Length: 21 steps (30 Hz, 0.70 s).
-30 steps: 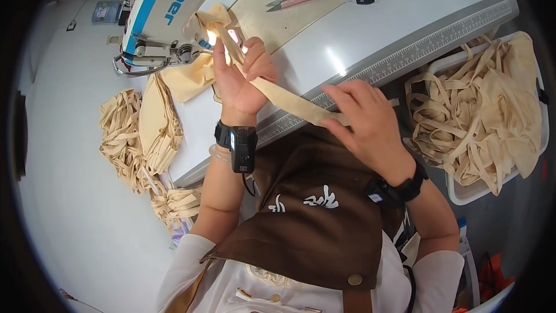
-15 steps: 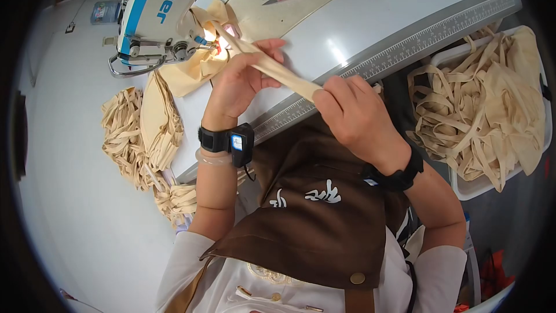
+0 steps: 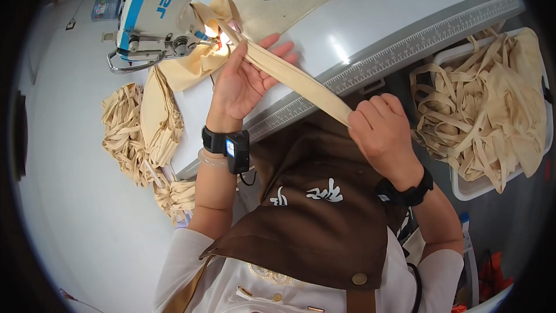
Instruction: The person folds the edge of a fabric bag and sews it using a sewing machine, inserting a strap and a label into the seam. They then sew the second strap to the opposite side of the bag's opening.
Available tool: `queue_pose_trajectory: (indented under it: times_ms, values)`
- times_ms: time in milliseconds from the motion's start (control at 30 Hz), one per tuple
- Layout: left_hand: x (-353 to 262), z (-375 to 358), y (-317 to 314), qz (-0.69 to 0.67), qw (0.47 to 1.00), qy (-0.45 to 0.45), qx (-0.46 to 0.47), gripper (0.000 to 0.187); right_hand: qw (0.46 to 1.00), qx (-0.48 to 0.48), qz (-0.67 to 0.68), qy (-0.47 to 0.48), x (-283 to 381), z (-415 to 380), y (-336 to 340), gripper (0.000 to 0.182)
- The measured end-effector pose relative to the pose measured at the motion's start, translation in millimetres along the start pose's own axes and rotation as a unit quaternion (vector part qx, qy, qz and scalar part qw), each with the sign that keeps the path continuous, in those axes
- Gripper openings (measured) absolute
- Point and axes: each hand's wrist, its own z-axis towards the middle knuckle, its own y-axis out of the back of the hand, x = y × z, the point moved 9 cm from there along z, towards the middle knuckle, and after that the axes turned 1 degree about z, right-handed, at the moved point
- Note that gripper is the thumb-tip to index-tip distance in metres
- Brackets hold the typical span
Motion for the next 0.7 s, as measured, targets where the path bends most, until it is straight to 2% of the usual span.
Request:
queue_pose_trajectory:
  times_ms: [100,133,200,233,367,500,633,700]
  values:
    - [2,1,-3,-0.058,0.998,0.004,-0.017,0.059,0.999,0.017,0.027,-0.027,-7,-9,-11,0.03]
    - [4,1,-6,-0.143,0.988,0.011,0.051,0.059,0.999,0.021,0.031,-0.037,-11,-13,-13,0.03]
    - [1,2,-1,-0.307,0.933,0.016,0.186,0.058,0.997,0.038,0.017,-0.071,-22,-20,-10,0.027]
    - [1,0,-1,-0.336,0.928,0.03,0.158,0.057,0.995,0.045,0.005,-0.093,-27,-23,-8,0.027]
    - [2,0,-1,-0.224,0.967,0.019,0.118,0.055,0.979,0.042,-0.122,-0.156,-56,-35,-2,0.024]
    - [-4,-1,-1,-0.232,0.959,0.006,0.164,0.054,0.976,-0.09,-0.162,-0.113,-39,-19,52,0.017]
    - [1,-2,-11,-0.23,0.963,0.006,0.14,0.055,0.951,-0.035,-0.219,-0.216,-85,-36,32,0.014]
    - [4,-3,-17,-0.243,0.959,0.009,0.147,0.055,0.947,-0.024,-0.237,-0.214,-94,-37,27,0.013]
